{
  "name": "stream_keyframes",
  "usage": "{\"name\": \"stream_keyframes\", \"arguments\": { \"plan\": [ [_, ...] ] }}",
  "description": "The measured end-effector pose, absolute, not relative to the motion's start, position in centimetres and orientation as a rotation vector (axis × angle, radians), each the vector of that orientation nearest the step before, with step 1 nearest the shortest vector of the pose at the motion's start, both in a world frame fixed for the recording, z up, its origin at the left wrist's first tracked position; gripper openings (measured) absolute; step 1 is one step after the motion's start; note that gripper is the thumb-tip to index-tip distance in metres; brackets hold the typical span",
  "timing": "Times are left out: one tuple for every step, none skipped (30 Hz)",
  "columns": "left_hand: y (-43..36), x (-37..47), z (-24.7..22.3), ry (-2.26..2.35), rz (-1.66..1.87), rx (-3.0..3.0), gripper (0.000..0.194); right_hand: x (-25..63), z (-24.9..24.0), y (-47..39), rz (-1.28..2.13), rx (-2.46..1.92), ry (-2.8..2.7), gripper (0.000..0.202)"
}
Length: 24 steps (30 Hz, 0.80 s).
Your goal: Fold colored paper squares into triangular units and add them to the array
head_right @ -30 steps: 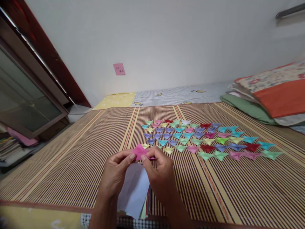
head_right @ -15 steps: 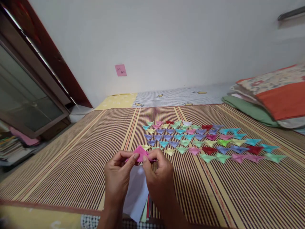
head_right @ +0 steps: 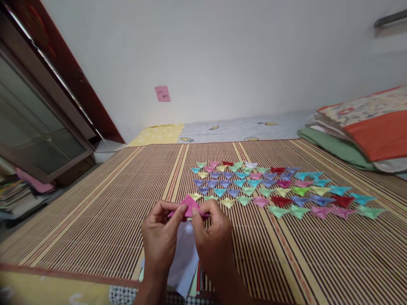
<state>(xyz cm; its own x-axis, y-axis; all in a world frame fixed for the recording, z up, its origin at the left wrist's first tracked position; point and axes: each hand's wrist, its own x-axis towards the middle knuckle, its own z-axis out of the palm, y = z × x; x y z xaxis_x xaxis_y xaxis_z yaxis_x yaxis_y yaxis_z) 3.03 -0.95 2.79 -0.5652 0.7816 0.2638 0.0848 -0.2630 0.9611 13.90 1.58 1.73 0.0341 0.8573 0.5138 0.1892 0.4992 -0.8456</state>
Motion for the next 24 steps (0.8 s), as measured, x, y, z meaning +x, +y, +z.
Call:
{"name": "stream_keyframes", "arguments": {
  "plan": [
    [-1.0, 3.0, 2.8, 1.489, 1.880, 1.043, 0.016, 13.9, 1.6, 1.6, 0.659, -0.965, -1.476, 0.022],
    [-0.9, 3.0, 2.8, 1.465, 1.877, 1.015, 0.016, 13.9, 1.5, 1.7, 0.661, -0.968, -1.471, 0.022],
    [-0.9, 3.0, 2.8, 1.432, 1.867, 0.988, 0.019, 13.8, 1.4, 1.7, 0.665, -0.969, -1.465, 0.022],
    [-0.9, 2.9, 2.9, 1.397, 1.848, 0.965, 0.025, 13.8, 1.3, 1.7, 0.669, -0.968, -1.462, 0.022],
    [-0.8, 2.9, 3.0, 1.365, 1.821, 0.948, 0.030, 13.8, 1.3, 1.7, 0.667, -0.966, -1.460, 0.021],
    [-0.8, 2.9, 3.1, 1.344, 1.793, 0.937, 0.033, 13.8, 1.2, 1.7, 0.660, -0.963, -1.460, 0.021],
    [-0.8, 2.8, 3.2, 1.333, 1.765, 0.934, 0.031, 13.9, 1.2, 1.7, 0.651, -0.960, -1.466, 0.020],
    [-0.7, 2.7, 3.3, 1.327, 1.745, 0.934, 0.026, 13.9, 1.2, 1.7, 0.642, -0.958, -1.478, 0.020],
    [-0.7, 2.6, 3.4, 1.326, 1.730, 0.935, 0.021, 13.9, 1.2, 1.6, 0.634, -0.957, -1.490, 0.019],
    [-0.7, 2.5, 3.4, 1.324, 1.721, 0.936, 0.018, 13.9, 1.2, 1.6, 0.627, -0.957, -1.498, 0.019],
    [-0.7, 2.4, 3.3, 1.320, 1.715, 0.937, 0.017, 13.9, 1.2, 1.6, 0.625, -0.957, -1.503, 0.018],
    [-0.7, 2.3, 3.2, 1.312, 1.709, 0.936, 0.017, 13.9, 1.2, 1.6, 0.627, -0.956, -1.505, 0.018],
    [-0.7, 2.2, 3.1, 1.300, 1.707, 0.930, 0.017, 13.8, 1.1, 1.7, 0.629, -0.952, -1.502, 0.017],
    [-0.6, 2.1, 3.0, 1.287, 1.709, 0.924, 0.018, 13.8, 1.1, 1.7, 0.632, -0.946, -1.492, 0.016],
    [-0.6, 2.0, 2.8, 1.276, 1.718, 0.915, 0.017, 13.8, 1.0, 1.8, 0.643, -0.937, -1.479, 0.016],
    [-0.6, 2.0, 2.7, 1.266, 1.729, 0.908, 0.017, 13.7, 1.0, 1.8, 0.666, -0.926, -1.461, 0.015],
    [-0.6, 2.0, 2.6, 1.264, 1.744, 0.903, 0.017, 13.7, 0.9, 1.9, 0.701, -0.916, -1.443, 0.014],
    [-0.6, 2.0, 2.5, 1.267, 1.757, 0.900, 0.017, 13.6, 0.9, 1.9, 0.745, -0.907, -1.425, 0.014],
    [-0.5, 2.0, 2.5, 1.273, 1.769, 0.898, 0.017, 13.6, 0.8, 1.9, 0.795, -0.901, -1.405, 0.013],
    [-0.5, 2.0, 2.4, 1.284, 1.782, 0.896, 0.017, 13.6, 0.7, 2.0, 0.847, -0.894, -1.383, 0.013],
    [-0.5, 2.1, 2.4, 1.296, 1.794, 0.896, 0.017, 13.5, 0.6, 2.0, 0.891, -0.887, -1.354, 0.013],
    [-0.5, 2.1, 2.3, 1.309, 1.807, 0.897, 0.017, 13.5, 0.4, 2.1, 0.929, -0.881, -1.316, 0.013],
    [-0.5, 2.1, 2.3, 1.323, 1.818, 0.901, 0.017, 13.4, 0.3, 2.1, 0.961, -0.871, -1.274, 0.013],
    [-0.5, 2.2, 2.2, 1.336, 1.829, 0.908, 0.016, 13.4, 0.2, 2.2, 0.991, -0.858, -1.232, 0.013]
  ]
}}
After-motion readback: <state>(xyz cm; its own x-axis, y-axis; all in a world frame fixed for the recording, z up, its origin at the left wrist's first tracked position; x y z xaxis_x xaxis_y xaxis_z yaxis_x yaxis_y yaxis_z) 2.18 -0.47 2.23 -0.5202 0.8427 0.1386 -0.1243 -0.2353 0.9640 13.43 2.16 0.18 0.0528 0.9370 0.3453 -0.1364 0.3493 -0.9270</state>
